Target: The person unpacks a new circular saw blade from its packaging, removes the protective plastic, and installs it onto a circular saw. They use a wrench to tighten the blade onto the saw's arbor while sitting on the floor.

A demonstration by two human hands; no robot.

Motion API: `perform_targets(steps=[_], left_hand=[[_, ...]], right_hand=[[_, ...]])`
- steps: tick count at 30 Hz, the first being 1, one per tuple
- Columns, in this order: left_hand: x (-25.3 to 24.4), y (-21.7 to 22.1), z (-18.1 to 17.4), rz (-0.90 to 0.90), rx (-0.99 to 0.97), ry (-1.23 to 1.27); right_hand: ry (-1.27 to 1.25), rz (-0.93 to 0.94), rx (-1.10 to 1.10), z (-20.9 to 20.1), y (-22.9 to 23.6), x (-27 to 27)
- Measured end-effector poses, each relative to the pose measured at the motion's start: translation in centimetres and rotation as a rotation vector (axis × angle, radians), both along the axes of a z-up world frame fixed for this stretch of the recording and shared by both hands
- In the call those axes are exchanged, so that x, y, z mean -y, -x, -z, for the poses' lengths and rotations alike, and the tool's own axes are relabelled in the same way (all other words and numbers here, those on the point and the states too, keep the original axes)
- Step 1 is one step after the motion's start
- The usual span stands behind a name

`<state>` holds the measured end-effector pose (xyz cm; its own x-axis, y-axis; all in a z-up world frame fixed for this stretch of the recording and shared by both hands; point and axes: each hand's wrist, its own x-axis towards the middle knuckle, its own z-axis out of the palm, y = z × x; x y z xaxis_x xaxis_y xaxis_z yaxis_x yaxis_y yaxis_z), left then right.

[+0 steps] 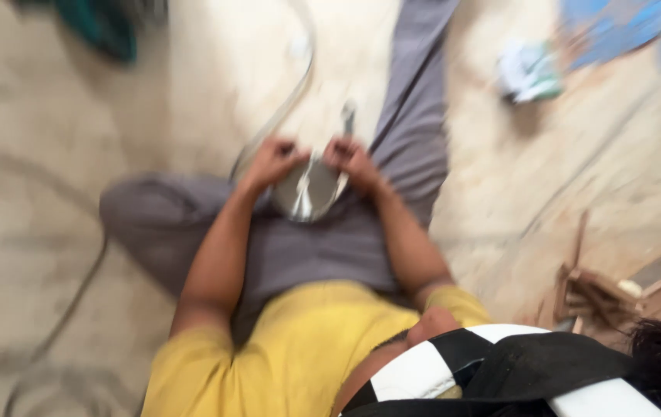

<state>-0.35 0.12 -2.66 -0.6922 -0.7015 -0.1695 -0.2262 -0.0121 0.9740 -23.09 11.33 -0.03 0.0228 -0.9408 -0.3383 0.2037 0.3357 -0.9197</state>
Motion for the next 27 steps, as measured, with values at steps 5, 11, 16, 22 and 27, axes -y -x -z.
perform_targets(steps=[5, 11, 16, 22, 27], left_hand=[[0.9, -0.3, 0.0, -0.031, 0.000, 0.032], [0.8, -0.7, -2.4, 0.092, -0.124, -0.070], [0.0, -1.0, -7.2, 0.207, 0.022, 0.066], [0.1, -0.8, -5.2, 0.202, 0.035, 0.043], [0.5, 0.2, -1.0, 0.169, -0.041, 0.069]], right_hand=[[0.037, -0.047, -0.002, -3.0, -1.3, 1.6], [0.045, -0.028, -0.116, -3.4, -1.8, 1.4], [0.049, -0.105, -0.036, -2.3, -1.9, 1.3], [0.053, -0.197, 0.003, -3.1, -2.1, 1.5], [0.105, -0.216, 0.038, -0.9, -1.2, 1.9]])
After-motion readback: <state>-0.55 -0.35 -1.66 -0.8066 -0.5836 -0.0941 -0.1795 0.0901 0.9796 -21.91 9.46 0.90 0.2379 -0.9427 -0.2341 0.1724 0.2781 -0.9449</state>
